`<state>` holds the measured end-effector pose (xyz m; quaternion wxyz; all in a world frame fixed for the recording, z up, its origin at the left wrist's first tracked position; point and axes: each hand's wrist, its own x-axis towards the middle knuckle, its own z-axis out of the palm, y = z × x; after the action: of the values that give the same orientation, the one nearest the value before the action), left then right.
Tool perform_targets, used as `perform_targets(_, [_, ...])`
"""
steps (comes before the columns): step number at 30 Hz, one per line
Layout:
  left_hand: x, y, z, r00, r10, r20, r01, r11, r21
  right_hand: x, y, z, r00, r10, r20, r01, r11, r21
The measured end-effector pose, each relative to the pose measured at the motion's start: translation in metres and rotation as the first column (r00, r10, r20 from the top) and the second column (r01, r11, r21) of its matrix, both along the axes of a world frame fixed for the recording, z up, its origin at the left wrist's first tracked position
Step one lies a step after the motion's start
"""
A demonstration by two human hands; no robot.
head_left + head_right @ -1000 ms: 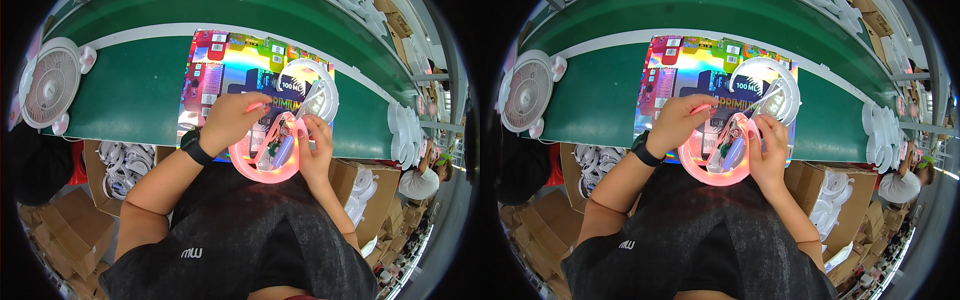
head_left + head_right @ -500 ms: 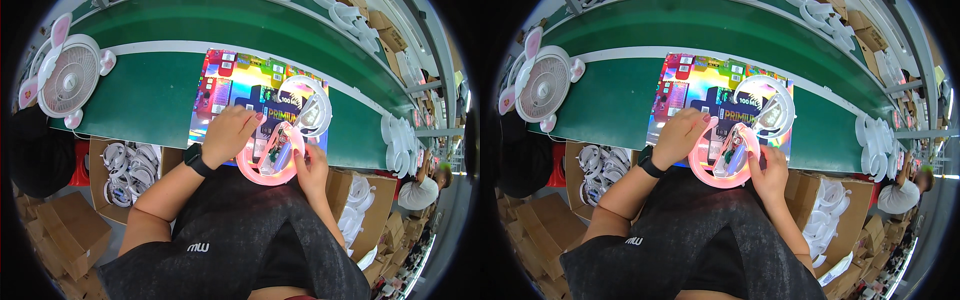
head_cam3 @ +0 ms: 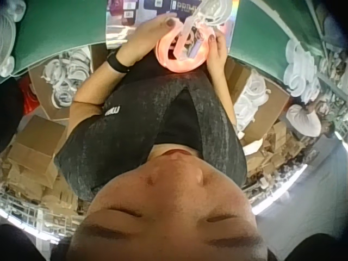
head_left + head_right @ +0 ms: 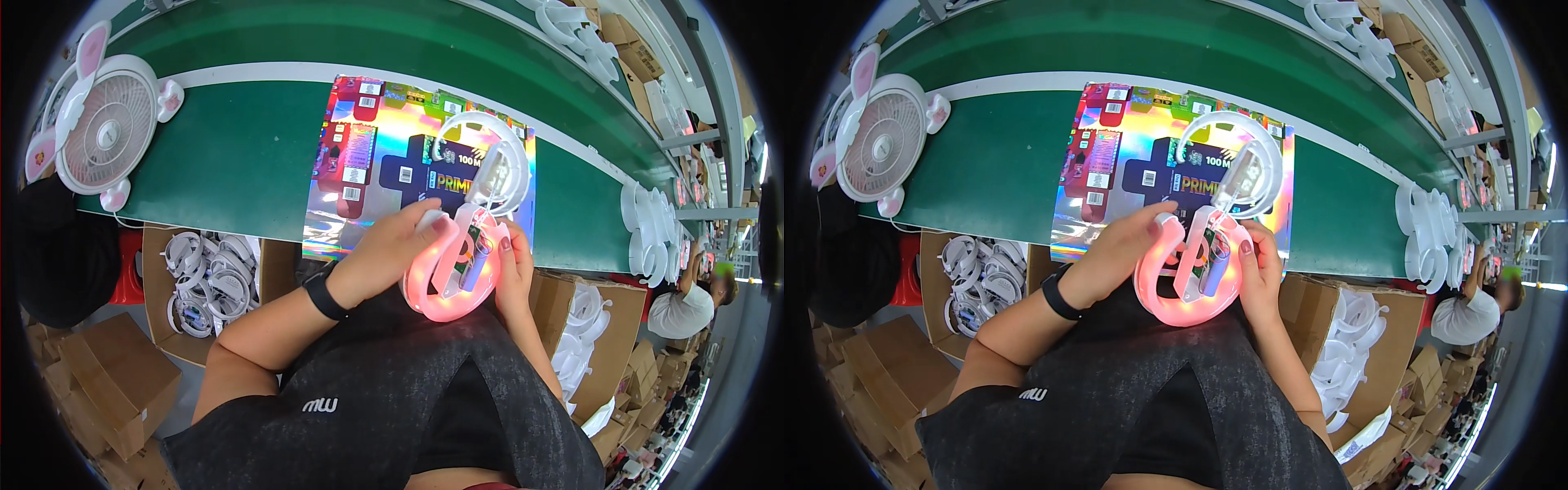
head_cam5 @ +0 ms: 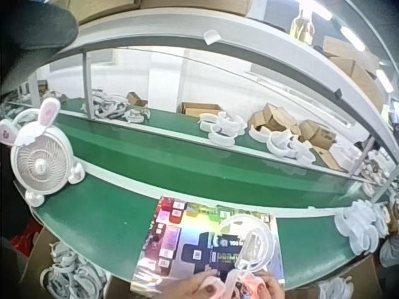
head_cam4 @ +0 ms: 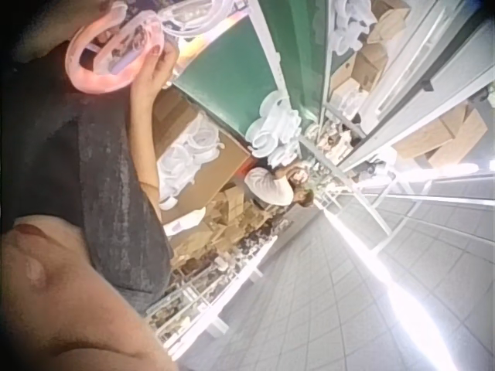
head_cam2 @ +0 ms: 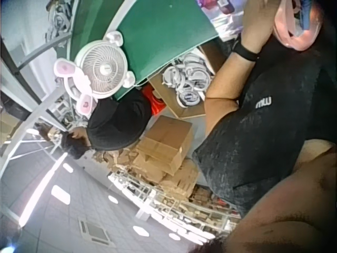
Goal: Assembling circular LED ring light components and connecting internal wiring at a factory workstation.
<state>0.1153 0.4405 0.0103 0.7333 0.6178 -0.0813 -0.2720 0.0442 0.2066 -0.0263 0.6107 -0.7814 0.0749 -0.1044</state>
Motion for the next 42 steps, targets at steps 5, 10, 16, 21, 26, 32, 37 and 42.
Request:
perform_targets(5, [0.005, 0.005, 0.028, 0.941, -0.227, 0.253, 0.117, 0.916, 0.384, 0.011, -0.009, 0.019, 0.986, 0.142, -0.09, -0.122, 0.972, 0.199])
perform_targets(10, [0.011, -0.001, 0.008, 0.946, -0.21, 0.246, 0.135, 0.948, 0.289, 0.028, -0.024, 0.023, 0.888, 0.394, -0.238, -0.297, 0.885, 0.358])
perform_targets(16, [0.023, -0.001, -0.001, 0.951, -0.232, 0.202, 0.148, 0.921, 0.36, 0.033, -0.015, 0.031, 0.904, 0.342, -0.258, -0.229, 0.895, 0.384])
perform_targets(21, [0.018, 0.0, -0.004, 0.998, -0.066, 0.02, 0.068, 0.995, -0.069, 0.037, -0.01, 0.017, 0.972, 0.133, -0.195, -0.065, 0.945, 0.322])
perform_targets(26, [0.004, -0.003, -0.006, 1.0, -0.003, -0.01, 0.002, 0.992, -0.125, 0.045, -0.004, 0.036, 0.963, -0.053, -0.266, 0.179, 0.862, 0.475])
perform_targets(32, [0.022, 0.017, 0.001, 0.995, 0.002, -0.101, -0.009, 0.998, -0.07, 0.04, -0.002, 0.038, 0.958, 0.201, -0.206, -0.085, 0.883, 0.462])
perform_targets(37, [0.049, 0.043, -0.009, 0.997, 0.01, -0.074, -0.009, 1.0, 0.016, 0.046, 0.001, 0.042, 0.922, 0.151, -0.356, 0.002, 0.918, 0.396])
perform_targets(42, [0.053, 0.049, -0.039, 0.972, 0.231, 0.032, -0.233, 0.971, 0.057, 0.08, -0.024, 0.041, 0.934, 0.071, -0.349, 0.068, 0.927, 0.369])
